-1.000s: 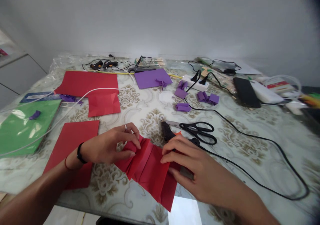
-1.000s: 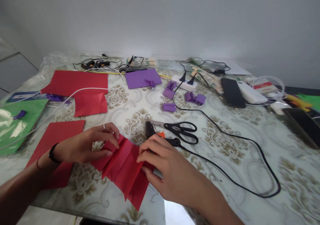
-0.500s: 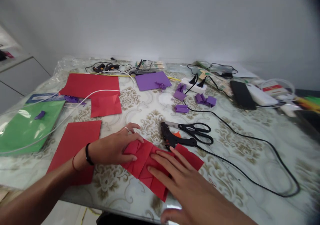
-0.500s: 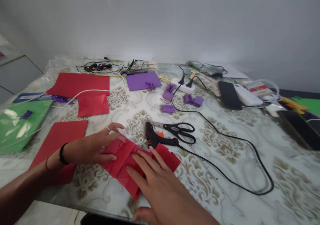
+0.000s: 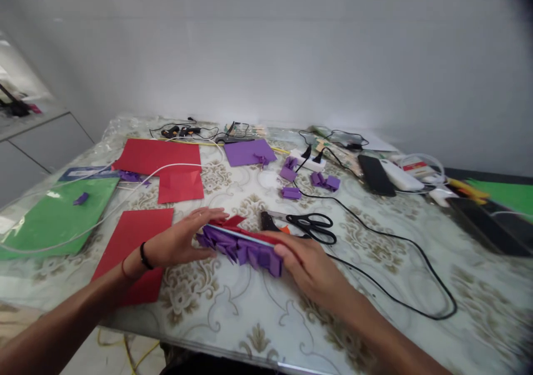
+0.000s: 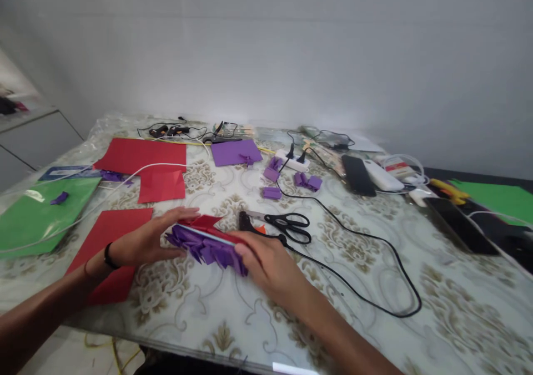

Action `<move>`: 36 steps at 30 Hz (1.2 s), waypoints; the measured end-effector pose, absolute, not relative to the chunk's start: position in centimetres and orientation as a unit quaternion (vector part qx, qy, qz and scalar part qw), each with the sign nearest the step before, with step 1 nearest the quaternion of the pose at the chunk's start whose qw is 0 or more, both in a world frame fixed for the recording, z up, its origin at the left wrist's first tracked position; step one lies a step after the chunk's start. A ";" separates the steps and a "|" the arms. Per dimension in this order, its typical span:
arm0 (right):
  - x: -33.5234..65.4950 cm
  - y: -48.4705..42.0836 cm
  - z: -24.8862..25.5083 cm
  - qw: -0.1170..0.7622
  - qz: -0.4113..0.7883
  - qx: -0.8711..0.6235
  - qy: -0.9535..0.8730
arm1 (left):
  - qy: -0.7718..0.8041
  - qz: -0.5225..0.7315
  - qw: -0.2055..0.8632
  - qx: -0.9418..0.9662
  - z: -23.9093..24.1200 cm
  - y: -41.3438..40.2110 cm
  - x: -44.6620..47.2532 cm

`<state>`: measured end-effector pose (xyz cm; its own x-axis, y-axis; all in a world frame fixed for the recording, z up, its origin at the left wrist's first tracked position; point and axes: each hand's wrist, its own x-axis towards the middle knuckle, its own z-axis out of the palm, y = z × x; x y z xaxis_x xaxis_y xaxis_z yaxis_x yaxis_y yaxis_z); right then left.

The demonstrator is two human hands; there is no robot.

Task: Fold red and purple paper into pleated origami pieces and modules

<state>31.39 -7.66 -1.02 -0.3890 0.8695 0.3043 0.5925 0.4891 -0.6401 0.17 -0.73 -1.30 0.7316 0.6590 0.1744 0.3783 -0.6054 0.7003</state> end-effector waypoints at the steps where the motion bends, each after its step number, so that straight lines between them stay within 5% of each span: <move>1: 31.4 -7.1 -0.7 0.332 0.247 -0.484 -0.771 | 0.309 0.241 0.359 0.847 -1.2 -0.6 0.5; 6: 31.1 -5.5 0.1 0.361 0.270 -0.543 -0.709 | 0.325 0.286 0.550 0.715 -0.4 0.0 1.7; 13: 30.4 -6.3 -1.3 0.339 0.174 -0.563 -0.733 | 0.456 0.246 0.397 0.758 -1.5 0.3 0.2; 17: 29.3 -6.6 -1.5 0.278 0.223 -0.578 -0.734 | 0.494 0.201 0.352 0.769 -0.4 -0.1 0.4; 30: 29.8 -6.1 -3.3 0.318 0.438 -0.588 -0.601 | 0.423 0.229 0.567 0.669 -3.0 1.8 -0.2; 36: 31.8 -6.5 -2.6 0.296 0.493 -0.582 -0.575 | 0.433 0.268 0.569 0.646 -2.0 2.6 -2.1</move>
